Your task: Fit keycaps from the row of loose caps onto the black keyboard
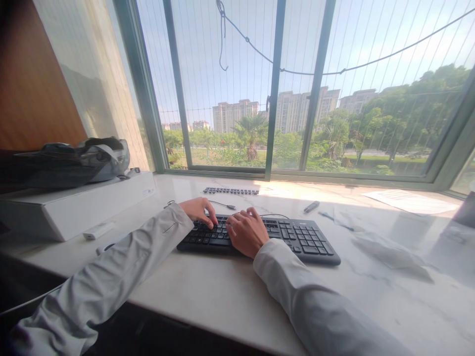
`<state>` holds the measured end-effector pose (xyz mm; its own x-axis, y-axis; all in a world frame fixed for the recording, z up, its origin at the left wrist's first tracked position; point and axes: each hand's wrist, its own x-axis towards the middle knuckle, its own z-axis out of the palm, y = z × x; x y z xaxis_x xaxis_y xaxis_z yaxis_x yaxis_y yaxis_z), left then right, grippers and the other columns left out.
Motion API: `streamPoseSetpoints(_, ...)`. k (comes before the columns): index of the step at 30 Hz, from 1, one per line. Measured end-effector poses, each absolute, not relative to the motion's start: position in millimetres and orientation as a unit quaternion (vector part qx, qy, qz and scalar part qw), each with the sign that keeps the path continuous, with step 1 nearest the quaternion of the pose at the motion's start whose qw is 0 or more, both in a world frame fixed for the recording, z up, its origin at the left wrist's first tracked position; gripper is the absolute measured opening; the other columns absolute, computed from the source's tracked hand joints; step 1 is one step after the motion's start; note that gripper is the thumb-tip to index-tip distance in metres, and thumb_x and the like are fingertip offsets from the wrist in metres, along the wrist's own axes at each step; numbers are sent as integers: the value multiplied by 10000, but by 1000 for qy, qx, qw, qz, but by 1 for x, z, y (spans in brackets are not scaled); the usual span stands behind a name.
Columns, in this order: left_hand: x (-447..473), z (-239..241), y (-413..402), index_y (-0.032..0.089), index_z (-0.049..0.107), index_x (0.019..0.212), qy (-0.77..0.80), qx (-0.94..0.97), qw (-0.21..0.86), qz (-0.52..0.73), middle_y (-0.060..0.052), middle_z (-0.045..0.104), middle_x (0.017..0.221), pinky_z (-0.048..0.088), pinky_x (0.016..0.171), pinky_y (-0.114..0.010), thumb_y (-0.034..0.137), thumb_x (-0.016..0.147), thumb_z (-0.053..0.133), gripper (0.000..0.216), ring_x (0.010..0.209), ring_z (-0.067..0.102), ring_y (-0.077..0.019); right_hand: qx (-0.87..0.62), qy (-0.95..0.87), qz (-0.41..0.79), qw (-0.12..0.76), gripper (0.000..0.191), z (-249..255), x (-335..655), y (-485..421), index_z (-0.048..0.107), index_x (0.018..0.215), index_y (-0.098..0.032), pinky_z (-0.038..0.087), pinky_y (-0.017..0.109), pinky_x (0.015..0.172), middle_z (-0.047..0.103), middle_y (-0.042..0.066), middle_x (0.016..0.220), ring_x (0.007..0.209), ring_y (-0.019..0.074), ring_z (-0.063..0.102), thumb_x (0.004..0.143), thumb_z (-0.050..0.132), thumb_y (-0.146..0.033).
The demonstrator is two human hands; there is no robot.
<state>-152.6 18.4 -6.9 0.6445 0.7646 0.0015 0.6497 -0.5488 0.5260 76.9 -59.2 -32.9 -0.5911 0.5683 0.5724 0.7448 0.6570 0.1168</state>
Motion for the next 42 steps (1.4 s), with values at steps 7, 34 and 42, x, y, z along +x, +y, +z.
streamPoseSetpoints(7, -153, -9, 19, 231, 770, 792, 406, 867, 261, 127, -10, 730, 744, 443, 735, -223, 397, 550, 791, 294, 781, 657, -170, -316, -907, -155, 231, 286, -37, 71, -64, 627, 1118, -287, 267, 325, 871, 637, 46, 989, 926, 149, 548, 936, 415, -348)
streamPoseSetpoints(34, -150, -5, 15, 215, 774, 799, 418, 863, 257, 119, -18, 727, 714, 444, 701, -221, 387, 563, 788, 293, 723, 641, -163, -314, -915, -133, 217, 331, -41, 70, -65, 579, 1196, -304, 284, 327, 880, 586, 52, 1072, 946, 163, 511, 954, 365, -373)
streamPoseSetpoints(42, -153, -9, 21, 218, 769, 828, 414, 858, 283, 107, -24, 734, 796, 439, 768, -239, 394, 580, 779, 304, 800, 644, -175, -317, -913, -120, 227, 331, -42, 71, -64, 567, 1209, -309, 287, 331, 875, 578, 49, 1069, 983, 164, 503, 954, 364, -370)
